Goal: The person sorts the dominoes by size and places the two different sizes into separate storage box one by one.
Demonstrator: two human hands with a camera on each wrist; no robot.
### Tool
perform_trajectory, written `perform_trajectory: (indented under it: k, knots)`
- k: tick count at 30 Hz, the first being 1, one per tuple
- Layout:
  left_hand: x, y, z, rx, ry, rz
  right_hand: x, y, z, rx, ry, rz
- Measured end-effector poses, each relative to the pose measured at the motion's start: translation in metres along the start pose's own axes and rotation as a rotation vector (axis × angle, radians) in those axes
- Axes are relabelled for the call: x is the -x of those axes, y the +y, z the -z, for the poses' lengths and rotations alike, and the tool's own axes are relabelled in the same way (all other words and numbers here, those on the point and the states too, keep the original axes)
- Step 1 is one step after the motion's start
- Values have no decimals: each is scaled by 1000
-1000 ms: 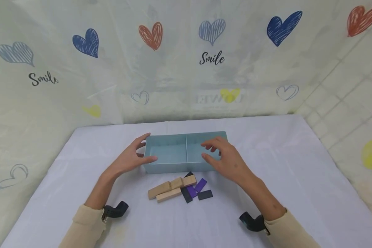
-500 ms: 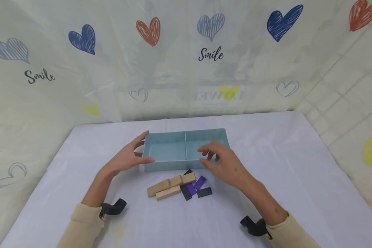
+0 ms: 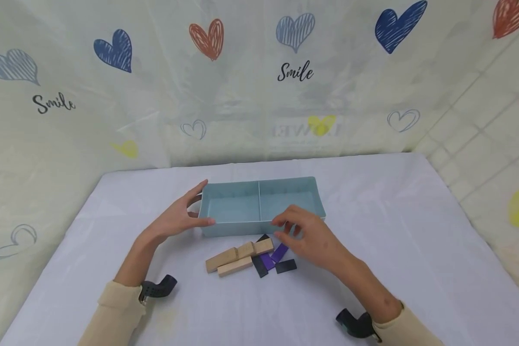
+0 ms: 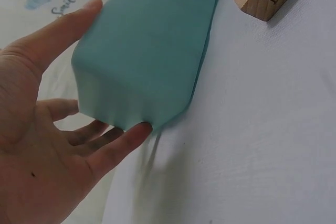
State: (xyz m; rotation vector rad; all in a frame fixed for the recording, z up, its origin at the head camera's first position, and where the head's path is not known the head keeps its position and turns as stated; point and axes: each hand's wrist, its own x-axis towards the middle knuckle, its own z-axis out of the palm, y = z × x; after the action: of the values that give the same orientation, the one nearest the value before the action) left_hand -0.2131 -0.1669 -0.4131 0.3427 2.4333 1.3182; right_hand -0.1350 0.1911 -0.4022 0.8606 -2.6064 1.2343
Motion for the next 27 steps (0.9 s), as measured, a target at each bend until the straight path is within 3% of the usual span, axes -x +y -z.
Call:
perform_trajectory:
  k: [8, 27]
  knots:
    - [1, -1, 0, 13, 4, -5, 2, -3, -7, -32, -67, -8]
    - [-3, -3, 0, 33, 14, -26, 2, 1, -26, 11, -201, 2]
